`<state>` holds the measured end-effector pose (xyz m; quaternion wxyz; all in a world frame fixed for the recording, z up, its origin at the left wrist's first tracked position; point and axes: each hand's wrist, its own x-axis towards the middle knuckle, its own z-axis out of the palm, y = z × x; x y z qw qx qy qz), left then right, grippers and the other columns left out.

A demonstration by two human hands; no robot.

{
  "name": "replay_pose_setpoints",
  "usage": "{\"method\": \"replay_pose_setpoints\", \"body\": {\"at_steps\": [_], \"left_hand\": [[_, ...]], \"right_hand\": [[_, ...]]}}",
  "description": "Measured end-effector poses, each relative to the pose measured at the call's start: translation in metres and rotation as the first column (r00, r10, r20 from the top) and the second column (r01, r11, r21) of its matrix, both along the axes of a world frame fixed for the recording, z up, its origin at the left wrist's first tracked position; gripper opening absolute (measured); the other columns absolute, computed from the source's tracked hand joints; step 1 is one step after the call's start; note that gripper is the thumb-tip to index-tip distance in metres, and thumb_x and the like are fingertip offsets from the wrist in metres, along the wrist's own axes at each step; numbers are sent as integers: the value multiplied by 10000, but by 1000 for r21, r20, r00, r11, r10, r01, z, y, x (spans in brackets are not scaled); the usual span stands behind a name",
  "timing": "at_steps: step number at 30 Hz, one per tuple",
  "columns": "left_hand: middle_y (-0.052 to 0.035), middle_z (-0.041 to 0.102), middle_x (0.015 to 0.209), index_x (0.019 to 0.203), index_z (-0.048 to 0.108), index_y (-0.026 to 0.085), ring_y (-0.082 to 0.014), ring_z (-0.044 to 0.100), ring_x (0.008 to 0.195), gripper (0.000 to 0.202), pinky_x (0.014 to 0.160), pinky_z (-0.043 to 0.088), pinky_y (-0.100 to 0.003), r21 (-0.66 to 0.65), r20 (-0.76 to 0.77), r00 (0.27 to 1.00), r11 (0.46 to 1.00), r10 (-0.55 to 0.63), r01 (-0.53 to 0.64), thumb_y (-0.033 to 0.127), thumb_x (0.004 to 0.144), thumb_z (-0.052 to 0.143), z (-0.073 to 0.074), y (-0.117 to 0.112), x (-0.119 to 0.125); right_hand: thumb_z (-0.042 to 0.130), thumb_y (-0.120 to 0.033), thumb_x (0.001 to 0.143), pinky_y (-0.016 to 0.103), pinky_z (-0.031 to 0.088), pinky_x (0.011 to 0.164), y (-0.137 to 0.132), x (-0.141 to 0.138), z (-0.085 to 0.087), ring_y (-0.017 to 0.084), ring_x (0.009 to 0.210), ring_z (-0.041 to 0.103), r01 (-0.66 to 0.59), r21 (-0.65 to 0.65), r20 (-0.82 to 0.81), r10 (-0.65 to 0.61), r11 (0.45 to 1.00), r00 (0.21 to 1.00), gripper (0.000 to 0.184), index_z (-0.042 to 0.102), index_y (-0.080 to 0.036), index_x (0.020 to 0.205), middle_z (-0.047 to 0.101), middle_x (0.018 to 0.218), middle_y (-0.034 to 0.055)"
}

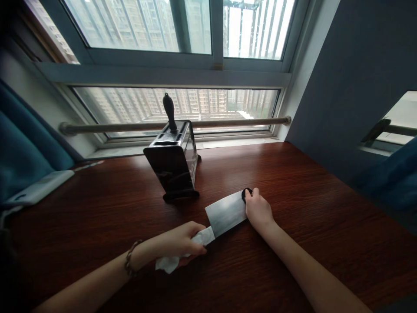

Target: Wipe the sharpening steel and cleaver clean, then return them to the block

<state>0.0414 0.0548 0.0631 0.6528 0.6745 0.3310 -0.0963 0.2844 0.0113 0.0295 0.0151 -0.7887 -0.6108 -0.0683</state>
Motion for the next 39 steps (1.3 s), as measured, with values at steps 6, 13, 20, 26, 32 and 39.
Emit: {"method": "replay_pose_setpoints", "body": {"at_steps": [6, 13, 20, 26, 32, 39], "left_hand": [[38, 522, 551, 747, 520, 166, -86, 473, 419, 201, 350, 367, -185, 10, -8, 1000, 1000, -14, 14, 311, 660, 629, -2, 2, -3], [35, 526, 547, 684, 508, 165, -92, 478, 416, 206, 366, 384, -204, -12, 1, 999, 999, -38, 38, 322, 648, 636, -5, 4, -4], [33, 524, 542, 671, 509, 159, -86, 474, 411, 189, 355, 381, -192, -28, 28, 999, 999, -25, 26, 294, 643, 638, -2, 3, -5], [29, 524, 569, 691, 510, 159, -86, 477, 420, 220, 354, 382, -190, -58, 26, 999, 998, -31, 33, 317, 635, 652, -3, 5, -6], [34, 528, 562, 707, 511, 166, -88, 482, 425, 229, 355, 376, -190, -45, 21, 1000, 999, -20, 20, 318, 633, 665, -4, 4, -7], [34, 535, 566, 720, 518, 165, -87, 475, 414, 252, 352, 379, -200, -40, 22, 1000, 999, -7, 8, 339, 626, 674, -8, 4, -7]], "right_hand": [[343, -229, 942, 324, 407, 549, 2, 13, -1, 246, 706, 628, 40, 4, -26, -39, 999, 999, 386, 561, -150, 1251, 511, 973, 108], [335, -206, 937, 313, 462, 761, -15, -29, 1, 194, 851, 575, -412, 82, -246, 419, 907, 874, 403, 538, -182, 1284, 531, 1028, 85], [341, -253, 944, 304, 460, 718, -20, -41, -1, 178, 838, 569, -545, 163, -306, 567, 822, 764, 398, 515, -253, 1302, 539, 1021, 60], [332, -292, 957, 307, 414, 625, -4, -7, -8, 187, 815, 591, -214, 84, -181, 226, 973, 957, 377, 553, -257, 1261, 547, 1036, 33], [370, -297, 949, 306, 329, 540, 4, 18, -5, 196, 720, 603, 67, 37, -84, -64, 997, 994, 357, 587, -240, 1226, 547, 1009, 43], [362, -265, 948, 286, 387, 624, -3, -2, -4, 176, 810, 576, -203, 119, -133, 219, 972, 967, 361, 579, -240, 1237, 547, 1006, 48]]}}
